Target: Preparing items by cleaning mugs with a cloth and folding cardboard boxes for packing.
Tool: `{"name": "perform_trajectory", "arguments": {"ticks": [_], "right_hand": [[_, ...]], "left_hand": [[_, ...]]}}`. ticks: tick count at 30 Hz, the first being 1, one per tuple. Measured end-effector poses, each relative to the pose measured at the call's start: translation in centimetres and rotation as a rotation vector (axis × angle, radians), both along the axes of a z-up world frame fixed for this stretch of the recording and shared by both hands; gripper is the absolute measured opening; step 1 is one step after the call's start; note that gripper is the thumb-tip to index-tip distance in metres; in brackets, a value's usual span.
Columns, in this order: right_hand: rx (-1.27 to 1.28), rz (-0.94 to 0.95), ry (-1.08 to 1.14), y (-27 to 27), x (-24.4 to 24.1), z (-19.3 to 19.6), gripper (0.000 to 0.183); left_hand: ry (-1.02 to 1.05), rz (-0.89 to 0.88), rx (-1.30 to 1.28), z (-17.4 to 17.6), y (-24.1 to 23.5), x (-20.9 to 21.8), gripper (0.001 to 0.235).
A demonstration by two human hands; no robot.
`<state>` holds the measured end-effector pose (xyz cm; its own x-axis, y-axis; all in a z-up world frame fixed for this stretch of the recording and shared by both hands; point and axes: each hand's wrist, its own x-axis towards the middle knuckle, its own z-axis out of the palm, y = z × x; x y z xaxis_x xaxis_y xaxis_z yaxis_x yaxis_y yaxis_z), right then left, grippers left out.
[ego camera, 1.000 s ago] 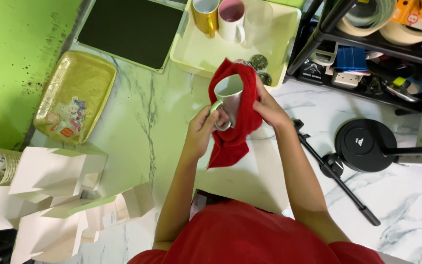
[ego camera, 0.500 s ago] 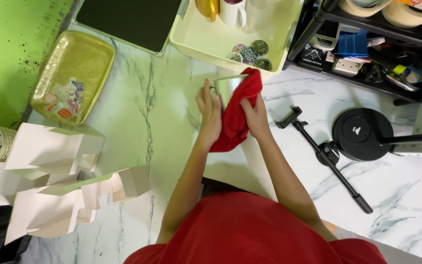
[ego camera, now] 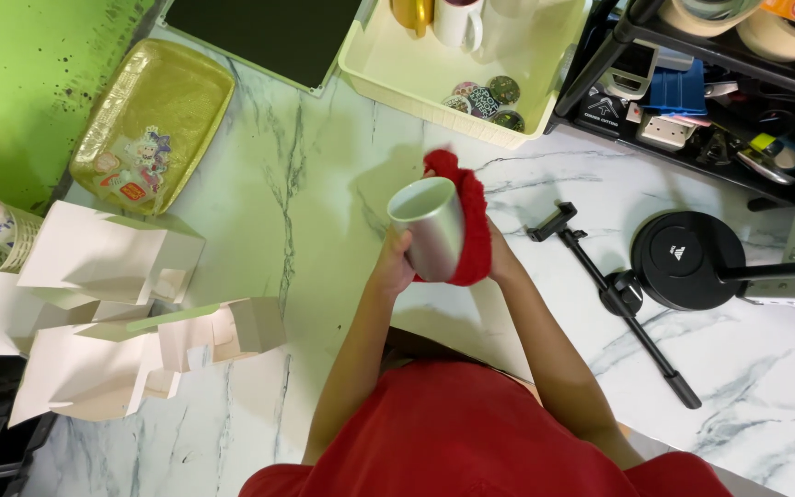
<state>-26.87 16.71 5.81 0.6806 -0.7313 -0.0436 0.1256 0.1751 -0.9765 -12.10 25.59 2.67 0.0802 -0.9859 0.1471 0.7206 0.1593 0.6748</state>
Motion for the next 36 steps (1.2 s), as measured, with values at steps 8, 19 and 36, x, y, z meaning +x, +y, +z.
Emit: {"name": "perform_trajectory", "arguments": {"ticks": [8,19,36], "right_hand": [[0.316,-0.089,-0.058,-1.2,-0.2,-0.7,0.066],[-0.044,-0.432,-0.156,-2.5,-2.7,-9.6,0.042],[-1.171,0.370,0.574,3.4,-3.0,7.8,0.042]], "left_hand": [[-0.147,0.002,0.084,-0.2,0.2,-0.5,0.123],[-0.557,0.040,0.078,0.5,1.5,-0.1,0.108],[-1.614,0.575,-0.405,8.6,1.8,2.3,0.079]]}}
